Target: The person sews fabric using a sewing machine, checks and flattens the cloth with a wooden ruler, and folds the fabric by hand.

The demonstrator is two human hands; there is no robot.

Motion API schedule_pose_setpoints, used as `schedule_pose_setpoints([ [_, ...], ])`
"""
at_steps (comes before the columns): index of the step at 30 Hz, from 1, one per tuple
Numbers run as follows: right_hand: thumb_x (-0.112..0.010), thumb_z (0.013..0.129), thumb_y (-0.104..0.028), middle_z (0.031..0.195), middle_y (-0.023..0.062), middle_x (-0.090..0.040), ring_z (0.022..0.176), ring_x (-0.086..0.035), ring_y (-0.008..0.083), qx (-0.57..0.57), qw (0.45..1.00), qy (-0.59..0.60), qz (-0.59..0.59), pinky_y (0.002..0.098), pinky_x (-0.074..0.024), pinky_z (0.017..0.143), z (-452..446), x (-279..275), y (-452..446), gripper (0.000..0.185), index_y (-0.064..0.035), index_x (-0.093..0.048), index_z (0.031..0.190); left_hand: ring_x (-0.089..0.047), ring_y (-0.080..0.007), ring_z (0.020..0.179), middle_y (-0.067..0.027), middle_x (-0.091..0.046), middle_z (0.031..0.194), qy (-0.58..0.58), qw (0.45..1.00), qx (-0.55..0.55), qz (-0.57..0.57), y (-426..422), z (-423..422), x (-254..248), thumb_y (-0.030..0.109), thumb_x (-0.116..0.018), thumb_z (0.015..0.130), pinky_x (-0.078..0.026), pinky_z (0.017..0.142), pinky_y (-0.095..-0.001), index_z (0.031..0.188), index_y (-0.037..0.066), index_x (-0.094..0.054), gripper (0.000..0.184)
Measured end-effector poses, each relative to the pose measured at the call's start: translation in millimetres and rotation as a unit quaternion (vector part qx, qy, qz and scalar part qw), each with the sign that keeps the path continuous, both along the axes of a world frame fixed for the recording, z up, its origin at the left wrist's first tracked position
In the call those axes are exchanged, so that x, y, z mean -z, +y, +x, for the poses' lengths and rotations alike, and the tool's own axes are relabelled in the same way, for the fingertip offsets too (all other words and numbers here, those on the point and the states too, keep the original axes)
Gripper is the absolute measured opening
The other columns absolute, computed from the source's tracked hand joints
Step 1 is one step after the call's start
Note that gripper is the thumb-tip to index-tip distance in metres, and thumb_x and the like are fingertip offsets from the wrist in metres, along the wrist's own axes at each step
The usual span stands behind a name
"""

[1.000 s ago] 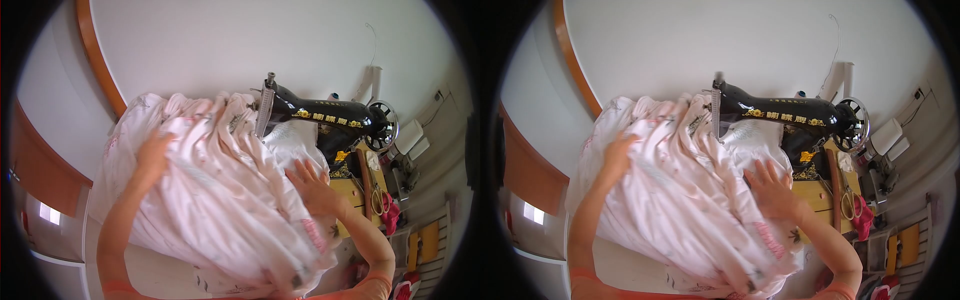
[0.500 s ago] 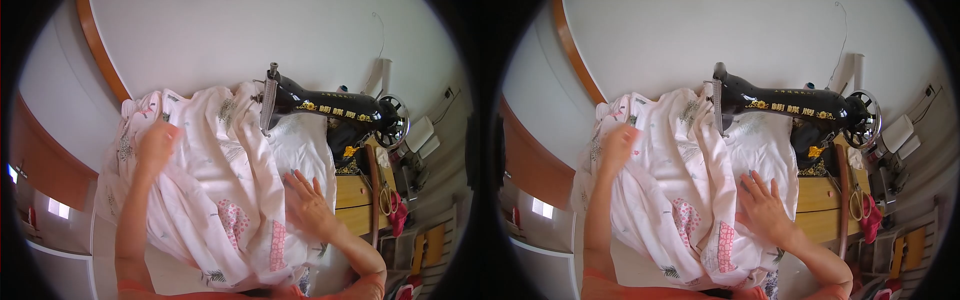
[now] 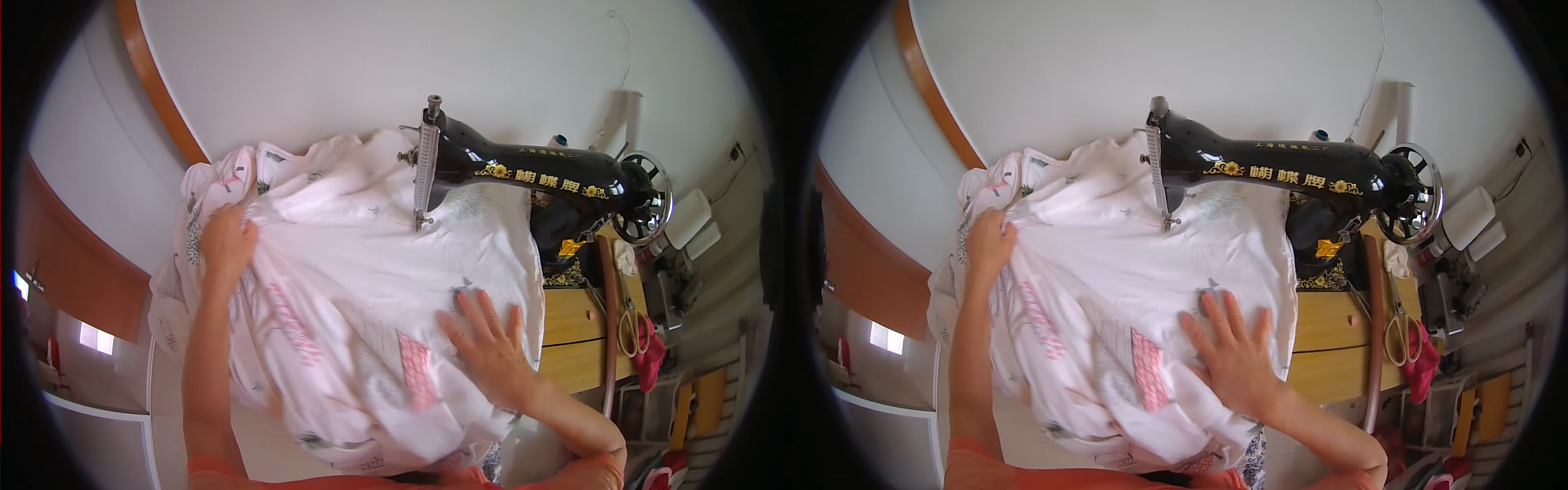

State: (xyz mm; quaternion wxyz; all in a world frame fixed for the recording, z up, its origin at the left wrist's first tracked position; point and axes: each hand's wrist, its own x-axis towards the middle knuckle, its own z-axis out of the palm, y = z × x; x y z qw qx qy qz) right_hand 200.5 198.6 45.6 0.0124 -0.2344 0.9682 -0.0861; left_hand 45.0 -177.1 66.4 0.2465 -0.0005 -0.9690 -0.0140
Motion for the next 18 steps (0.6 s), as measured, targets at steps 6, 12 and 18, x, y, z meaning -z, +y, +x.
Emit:
schedule_pose_setpoints([
  [6, -0.062, 0.078, -0.039, 0.146, 0.0197, -0.022, 0.133, -0.019, 0.0443, -0.005, 0.999, -0.044, 0.025, 0.0735, -0.0167, 0.092, 17, -18, 4, 0.068, -0.0211, -0.036, 0.138, -0.058, -0.033, 0.084, -0.0128, -0.059, 0.088, -0.081, 0.995, 0.0, -0.062, 0, 6, 11, 0.015, -0.062, 0.075, -0.047, 0.071, -0.0429, 0.081, 0.002, -0.059, 0.015],
  [12, -0.064, 0.078, -0.033, 0.126, 0.0209, -0.045, 0.116, -0.043, 0.0392, 0.026, 0.997, -0.039, -0.056, 0.0554, -0.0388, 0.089, 15, -34, 15, 0.052, -0.0104, -0.051, 0.123, -0.053, -0.0323, 0.097, -0.0153, -0.055, 0.099, -0.056, 0.971, 0.211, 0.097, 60, 14, -40, 0.007, -0.061, 0.079, -0.043, 0.084, -0.0367, 0.095, -0.002, -0.058, 0.019],
  [18, -0.058, 0.086, -0.026, 0.123, 0.0236, -0.048, 0.114, -0.048, 0.0366, 0.035, 0.977, 0.07, -0.199, 0.0398, -0.042, 0.093, -86, -15, 14, 0.045, 0.0033, -0.05, 0.12, -0.042, -0.0345, 0.119, -0.0207, -0.046, 0.125, -0.225, 0.905, 0.35, 0.089, 173, 22, 13, 0.011, -0.054, 0.086, -0.036, 0.099, -0.0403, 0.117, -0.007, -0.051, 0.036],
])
